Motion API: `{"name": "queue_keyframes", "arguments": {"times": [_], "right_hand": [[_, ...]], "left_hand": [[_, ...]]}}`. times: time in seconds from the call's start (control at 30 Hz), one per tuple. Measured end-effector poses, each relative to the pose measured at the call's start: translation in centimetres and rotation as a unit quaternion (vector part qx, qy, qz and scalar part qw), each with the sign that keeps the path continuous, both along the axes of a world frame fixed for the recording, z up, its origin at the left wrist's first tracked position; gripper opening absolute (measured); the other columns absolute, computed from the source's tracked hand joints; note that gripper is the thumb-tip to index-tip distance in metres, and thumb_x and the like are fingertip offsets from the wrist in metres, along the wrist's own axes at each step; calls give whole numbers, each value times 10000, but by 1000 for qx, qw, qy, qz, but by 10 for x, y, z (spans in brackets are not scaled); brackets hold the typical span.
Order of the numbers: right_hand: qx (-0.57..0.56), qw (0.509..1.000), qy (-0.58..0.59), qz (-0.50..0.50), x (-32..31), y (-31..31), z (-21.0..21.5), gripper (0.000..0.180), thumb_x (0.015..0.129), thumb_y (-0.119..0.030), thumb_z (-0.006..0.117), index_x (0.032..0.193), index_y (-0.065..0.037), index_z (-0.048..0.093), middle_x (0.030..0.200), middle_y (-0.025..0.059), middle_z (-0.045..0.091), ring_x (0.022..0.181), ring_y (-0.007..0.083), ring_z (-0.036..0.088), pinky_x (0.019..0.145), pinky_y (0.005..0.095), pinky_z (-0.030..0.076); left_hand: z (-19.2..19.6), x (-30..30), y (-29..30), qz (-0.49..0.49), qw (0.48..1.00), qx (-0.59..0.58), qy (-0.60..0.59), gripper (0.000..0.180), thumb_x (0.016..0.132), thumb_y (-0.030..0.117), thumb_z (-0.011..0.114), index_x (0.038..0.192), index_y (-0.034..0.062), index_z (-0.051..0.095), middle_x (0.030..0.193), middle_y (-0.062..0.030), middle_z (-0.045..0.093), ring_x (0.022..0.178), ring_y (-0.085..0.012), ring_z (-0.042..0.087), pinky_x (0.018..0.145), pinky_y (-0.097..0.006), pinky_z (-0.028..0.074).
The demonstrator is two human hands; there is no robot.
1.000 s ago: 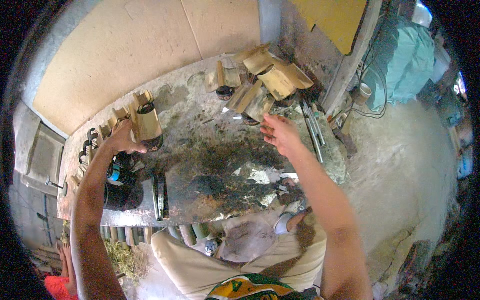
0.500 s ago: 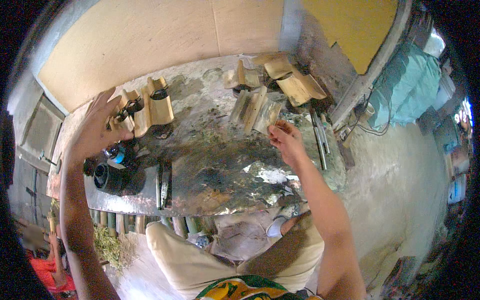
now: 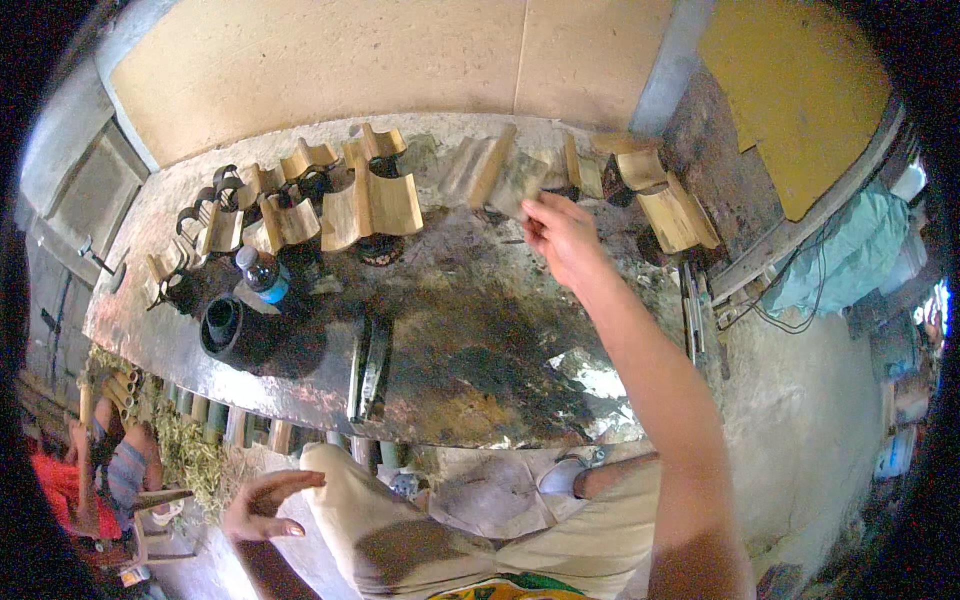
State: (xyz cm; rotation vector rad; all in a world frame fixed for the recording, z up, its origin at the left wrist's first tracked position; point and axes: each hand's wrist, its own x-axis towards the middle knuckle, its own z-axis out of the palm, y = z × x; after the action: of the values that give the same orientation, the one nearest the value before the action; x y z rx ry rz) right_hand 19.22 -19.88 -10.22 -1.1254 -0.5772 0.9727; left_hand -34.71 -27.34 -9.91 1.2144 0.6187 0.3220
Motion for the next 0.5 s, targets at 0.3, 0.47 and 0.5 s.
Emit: {"name": "queue_keyframes", "arguments": {"times": [0.3,0.47,0.5], "right_hand": [[-10,996,50,-71,3,185,-46,87,886,-71,661,859,-52,580,737,42,590,625,143,593,495,241,477],[-71,994,53,-64,-7,193,-45,123,885,-121,690,946,-83,590,829,48,641,722,147,637,611,322,529],[-70,997,34,-29,-8,182,-45,134,890,-133,689,963,-83,589,847,53,646,742,150,640,623,320,530]], "left_hand": [[-4,-47,-20,32,998,34,41,860,779,187,807,1447,-70,330,1446,-232,447,1390,-354,368,1160,-499,243],[-9,-42,-18,37,997,62,25,785,804,158,779,1422,-84,361,1430,-244,458,1372,-348,396,1152,-468,272],[-9,-40,-17,30,997,68,30,781,807,161,776,1423,-81,362,1430,-243,459,1373,-345,395,1153,-468,270]]}}
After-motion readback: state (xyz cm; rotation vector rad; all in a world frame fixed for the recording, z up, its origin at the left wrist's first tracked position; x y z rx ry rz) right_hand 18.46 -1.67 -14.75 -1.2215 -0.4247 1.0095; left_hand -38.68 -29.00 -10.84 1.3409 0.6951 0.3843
